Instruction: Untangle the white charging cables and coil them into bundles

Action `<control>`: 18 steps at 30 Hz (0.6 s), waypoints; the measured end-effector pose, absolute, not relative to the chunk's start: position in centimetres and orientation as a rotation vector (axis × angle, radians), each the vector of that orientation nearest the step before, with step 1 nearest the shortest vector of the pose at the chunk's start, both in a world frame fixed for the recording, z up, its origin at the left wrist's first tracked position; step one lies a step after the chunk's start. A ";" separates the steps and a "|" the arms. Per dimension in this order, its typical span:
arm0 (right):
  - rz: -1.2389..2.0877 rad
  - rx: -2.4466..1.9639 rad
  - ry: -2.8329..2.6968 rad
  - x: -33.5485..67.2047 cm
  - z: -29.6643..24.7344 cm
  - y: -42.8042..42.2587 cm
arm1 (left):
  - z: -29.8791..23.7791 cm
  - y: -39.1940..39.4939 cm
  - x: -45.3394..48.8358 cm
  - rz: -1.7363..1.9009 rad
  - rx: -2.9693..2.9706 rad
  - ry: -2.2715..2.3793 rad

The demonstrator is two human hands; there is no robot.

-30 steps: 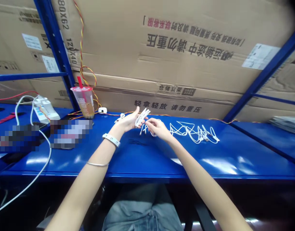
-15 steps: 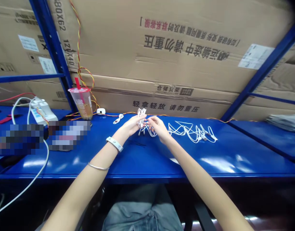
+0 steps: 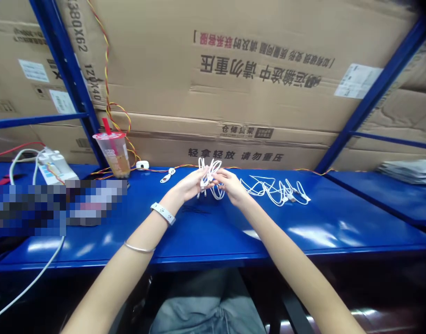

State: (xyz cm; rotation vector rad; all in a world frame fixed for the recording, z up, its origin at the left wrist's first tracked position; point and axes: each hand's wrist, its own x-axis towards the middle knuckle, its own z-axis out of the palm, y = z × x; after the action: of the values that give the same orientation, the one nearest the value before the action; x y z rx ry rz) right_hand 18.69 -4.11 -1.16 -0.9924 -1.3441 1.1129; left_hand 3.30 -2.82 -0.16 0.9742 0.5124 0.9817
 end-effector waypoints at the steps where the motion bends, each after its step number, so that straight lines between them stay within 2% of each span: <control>1: 1.092 -0.993 -1.338 18.8 -0.9 -4.1 | -0.2 -2.8 3.3 1.003 0.976 0.507; 8: 1.029 -1.077 -1.179 22.8 1.2 -4.0 | -1.0 -1.8 3.2 1.021 0.889 0.586; 18: 0.753 -1.563 -1.142 40.2 3.1 -4.7 | -2.1 -0.4 3.0 0.973 0.784 0.619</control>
State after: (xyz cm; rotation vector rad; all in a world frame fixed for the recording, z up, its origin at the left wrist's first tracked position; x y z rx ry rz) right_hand 40.17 -4.73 3.11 -1.5633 -1.1419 0.7532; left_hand 2.99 -0.39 -2.15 0.7839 0.6187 0.9725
